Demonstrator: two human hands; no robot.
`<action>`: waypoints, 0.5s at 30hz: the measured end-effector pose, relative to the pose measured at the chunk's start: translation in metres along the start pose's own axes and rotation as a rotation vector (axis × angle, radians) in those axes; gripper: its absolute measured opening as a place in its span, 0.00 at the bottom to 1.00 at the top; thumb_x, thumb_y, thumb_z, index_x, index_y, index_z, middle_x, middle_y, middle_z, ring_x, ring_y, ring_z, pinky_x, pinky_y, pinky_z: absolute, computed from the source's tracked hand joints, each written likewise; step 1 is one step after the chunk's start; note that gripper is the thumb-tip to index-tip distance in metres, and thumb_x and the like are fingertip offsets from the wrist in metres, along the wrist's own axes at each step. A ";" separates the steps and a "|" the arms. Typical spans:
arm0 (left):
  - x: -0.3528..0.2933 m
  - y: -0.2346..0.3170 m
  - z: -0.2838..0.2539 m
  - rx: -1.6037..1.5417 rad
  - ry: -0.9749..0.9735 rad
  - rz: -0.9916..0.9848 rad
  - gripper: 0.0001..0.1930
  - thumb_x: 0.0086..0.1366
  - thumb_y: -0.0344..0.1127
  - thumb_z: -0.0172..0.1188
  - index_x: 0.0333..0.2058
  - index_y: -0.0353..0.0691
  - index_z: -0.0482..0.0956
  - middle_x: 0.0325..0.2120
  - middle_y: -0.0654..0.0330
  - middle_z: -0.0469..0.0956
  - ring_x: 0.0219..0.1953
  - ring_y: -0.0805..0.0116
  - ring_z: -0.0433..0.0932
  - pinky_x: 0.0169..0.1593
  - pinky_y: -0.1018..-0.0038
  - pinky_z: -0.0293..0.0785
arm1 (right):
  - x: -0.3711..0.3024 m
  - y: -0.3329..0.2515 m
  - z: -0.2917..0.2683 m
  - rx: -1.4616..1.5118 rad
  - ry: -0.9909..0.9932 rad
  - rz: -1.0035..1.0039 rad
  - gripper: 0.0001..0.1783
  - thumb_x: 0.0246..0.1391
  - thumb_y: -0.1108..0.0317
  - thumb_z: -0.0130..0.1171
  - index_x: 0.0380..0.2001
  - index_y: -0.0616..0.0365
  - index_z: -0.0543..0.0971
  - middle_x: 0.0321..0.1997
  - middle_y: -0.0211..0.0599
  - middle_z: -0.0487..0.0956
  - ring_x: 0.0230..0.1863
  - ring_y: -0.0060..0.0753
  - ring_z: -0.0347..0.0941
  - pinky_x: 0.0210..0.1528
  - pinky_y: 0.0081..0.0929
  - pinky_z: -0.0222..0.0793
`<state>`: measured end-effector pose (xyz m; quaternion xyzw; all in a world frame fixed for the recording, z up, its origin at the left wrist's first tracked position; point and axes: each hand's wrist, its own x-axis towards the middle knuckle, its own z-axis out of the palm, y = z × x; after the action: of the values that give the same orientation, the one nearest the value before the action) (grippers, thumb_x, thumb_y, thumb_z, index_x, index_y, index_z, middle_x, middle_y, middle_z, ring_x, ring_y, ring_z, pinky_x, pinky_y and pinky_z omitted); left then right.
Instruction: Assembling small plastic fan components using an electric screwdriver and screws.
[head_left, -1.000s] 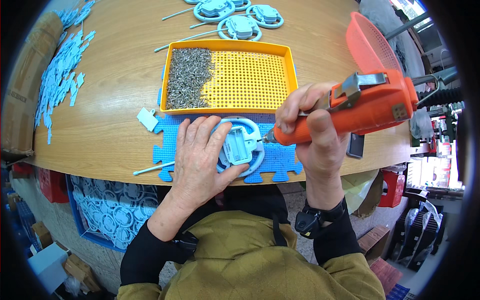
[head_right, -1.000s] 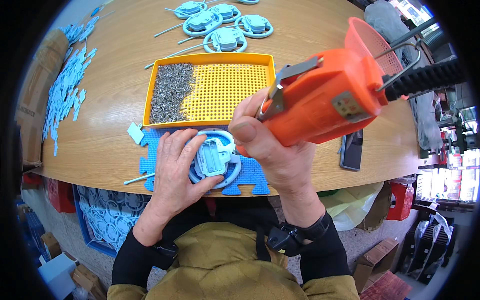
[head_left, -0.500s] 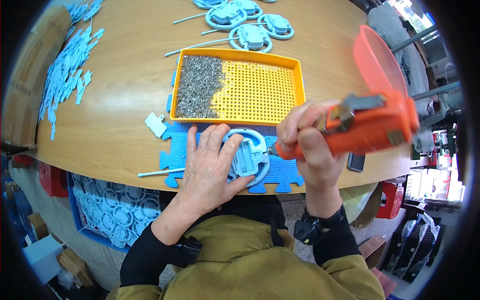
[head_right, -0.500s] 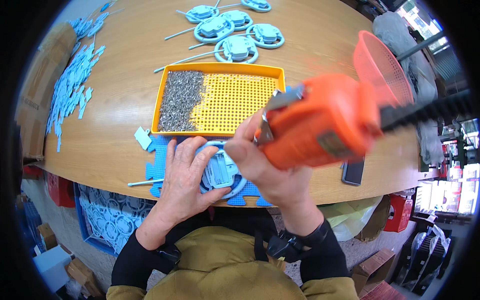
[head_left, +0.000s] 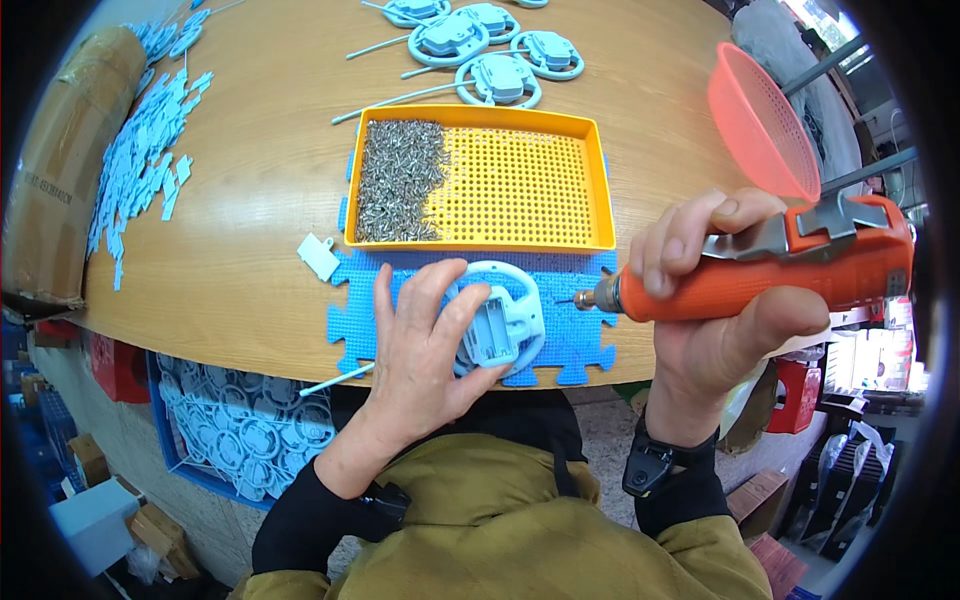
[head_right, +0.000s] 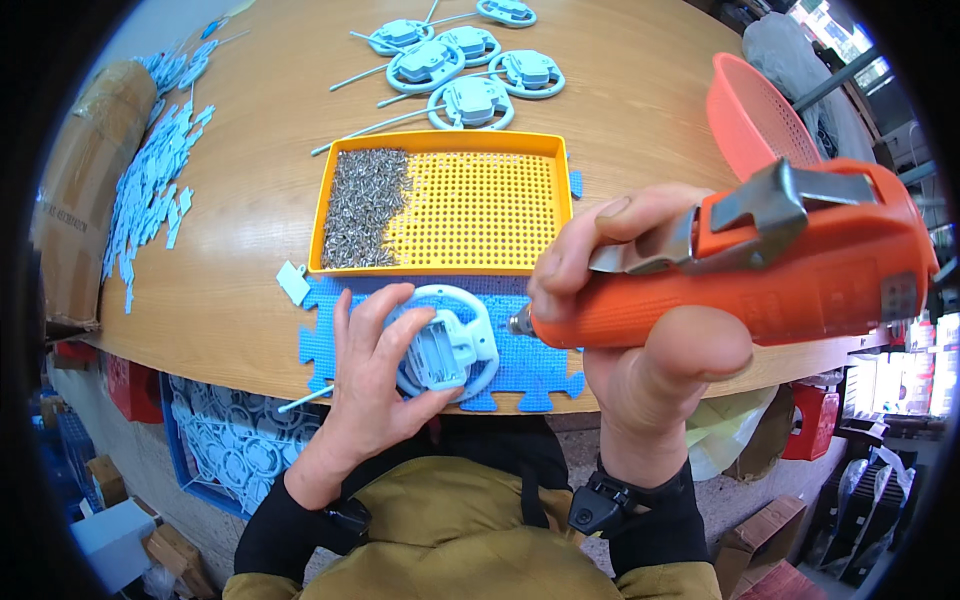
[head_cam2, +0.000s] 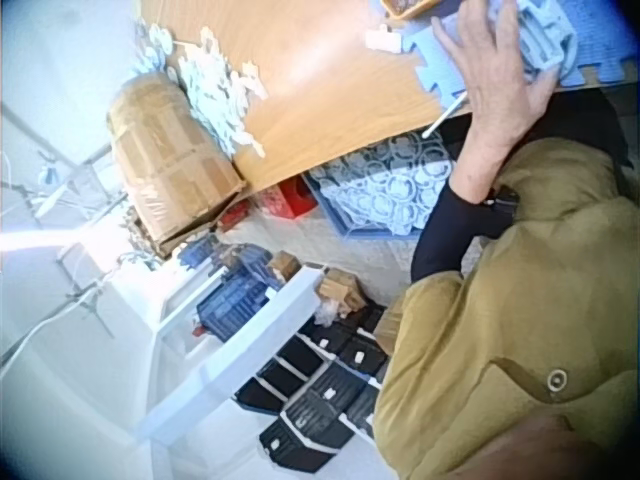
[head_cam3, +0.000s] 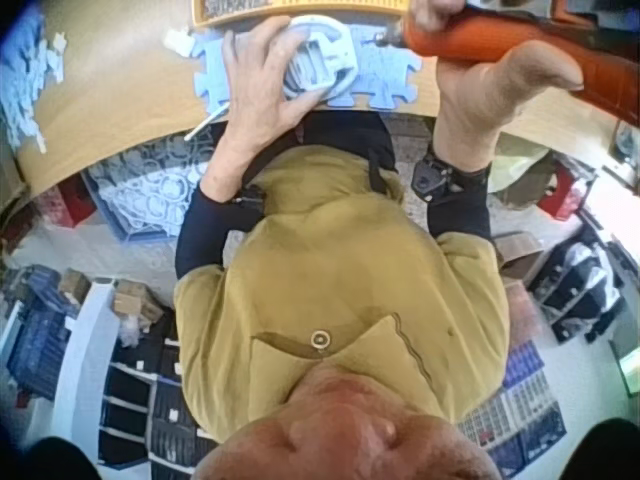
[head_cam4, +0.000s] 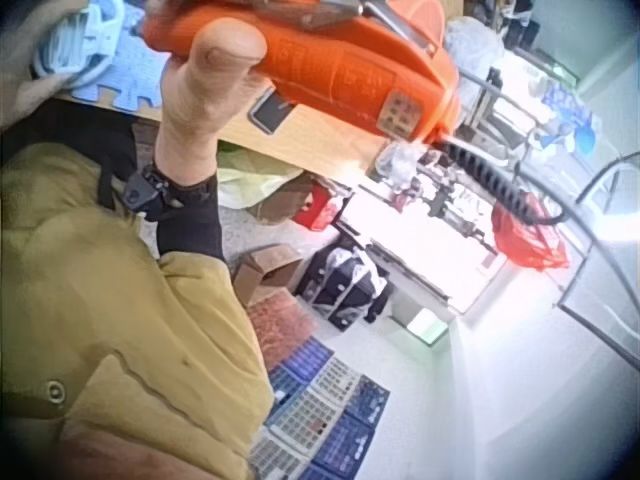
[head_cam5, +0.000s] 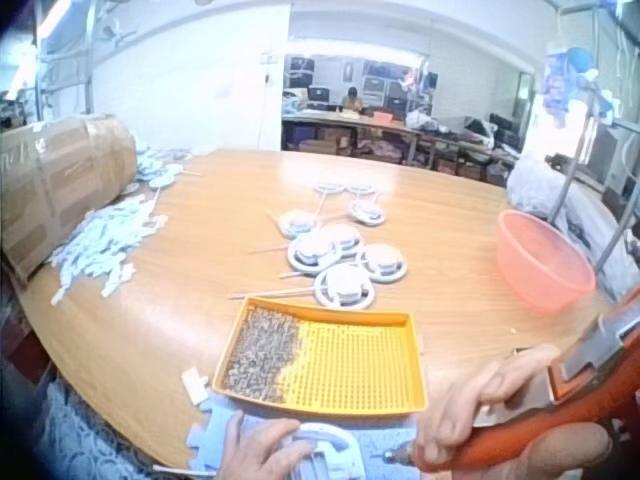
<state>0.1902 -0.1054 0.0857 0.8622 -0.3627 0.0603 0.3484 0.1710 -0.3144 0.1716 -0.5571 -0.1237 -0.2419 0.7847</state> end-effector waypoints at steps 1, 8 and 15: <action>0.001 0.001 0.000 0.001 -0.001 0.005 0.37 0.38 0.41 0.74 0.49 0.42 0.69 0.52 0.51 0.64 0.57 0.51 0.63 0.61 0.43 0.45 | 0.000 0.000 -0.001 0.000 0.003 -0.005 0.38 0.45 0.35 0.61 0.41 0.60 0.67 0.28 0.41 0.73 0.24 0.29 0.69 0.25 0.24 0.69; 0.012 0.003 -0.003 0.095 -0.211 -0.066 0.38 0.41 0.43 0.73 0.52 0.44 0.69 0.55 0.56 0.65 0.61 0.52 0.59 0.62 0.41 0.44 | 0.008 0.021 0.009 -0.113 0.026 0.035 0.28 0.52 0.42 0.58 0.41 0.56 0.70 0.27 0.35 0.72 0.24 0.24 0.67 0.31 0.27 0.65; 0.011 0.008 -0.008 0.078 -0.228 -0.075 0.38 0.40 0.44 0.73 0.52 0.43 0.69 0.55 0.56 0.65 0.61 0.52 0.59 0.62 0.41 0.44 | 0.011 0.036 0.014 -0.121 -0.055 0.066 0.25 0.55 0.47 0.58 0.38 0.60 0.68 0.27 0.40 0.72 0.25 0.29 0.69 0.30 0.29 0.68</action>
<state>0.1939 -0.1109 0.0998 0.8893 -0.3649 -0.0373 0.2733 0.2002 -0.2951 0.1527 -0.6138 -0.1119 -0.2075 0.7535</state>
